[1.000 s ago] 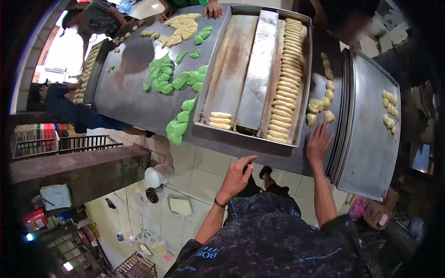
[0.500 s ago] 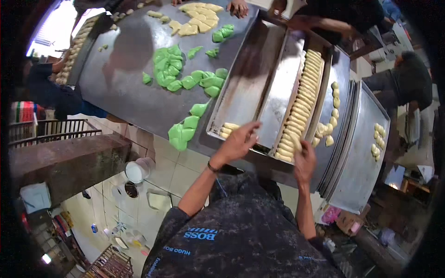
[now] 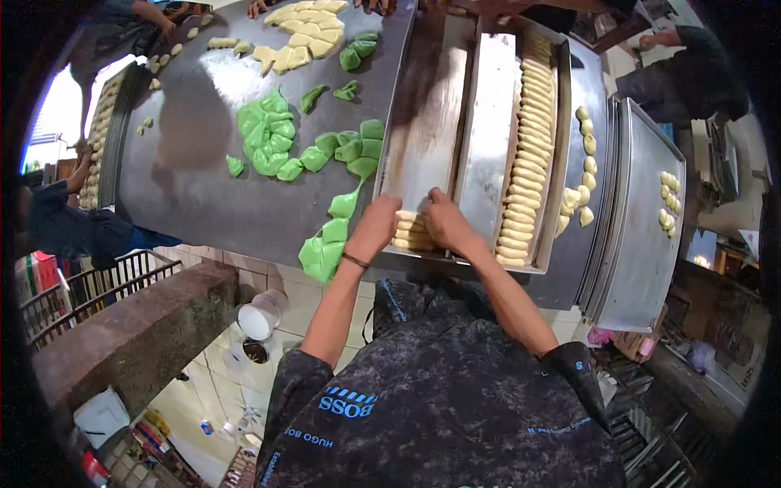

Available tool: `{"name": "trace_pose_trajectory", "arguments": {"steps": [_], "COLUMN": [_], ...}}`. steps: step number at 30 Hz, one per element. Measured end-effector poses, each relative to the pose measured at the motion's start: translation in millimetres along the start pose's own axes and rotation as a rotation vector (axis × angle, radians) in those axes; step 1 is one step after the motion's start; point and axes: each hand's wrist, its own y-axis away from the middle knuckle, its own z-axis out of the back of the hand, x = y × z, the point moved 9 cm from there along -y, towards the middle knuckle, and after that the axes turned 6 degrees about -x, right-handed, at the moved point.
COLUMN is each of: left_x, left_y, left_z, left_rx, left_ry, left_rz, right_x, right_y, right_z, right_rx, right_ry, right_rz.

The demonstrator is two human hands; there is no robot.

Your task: Shaping and arranging small dough portions into baking trays in a bakery setting.

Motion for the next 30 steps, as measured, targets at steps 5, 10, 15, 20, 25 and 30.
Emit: {"name": "trace_pose_trajectory", "arguments": {"steps": [5, 10, 15, 20, 25, 30], "left_x": [3, 3, -1, 12, -6, -59], "left_y": [3, 5, 21, 18, 19, 53], "left_z": [-10, -31, -11, -37, -26, -23], "left_rx": [-0.167, 0.018, -0.189, -0.009, -0.17, -0.245], "left_ry": [-0.044, 0.029, -0.073, -0.234, -0.267, -0.255], "left_rz": [-0.11, -0.072, -0.054, 0.025, -0.044, 0.058], "right_x": [4, 7, -78, -194, -273, -326], "right_y": [5, 21, 99, 175, 203, 201], "right_z": [2, 27, 172, 222, 241, 242], "right_rx": [-0.306, 0.095, -0.644, -0.711, -1.097, -1.05], "right_ry": [0.217, -0.097, -0.409, -0.107, 0.032, 0.197], "right_rz": [0.189, 0.154, -0.101, -0.411, -0.312, -0.111]}}
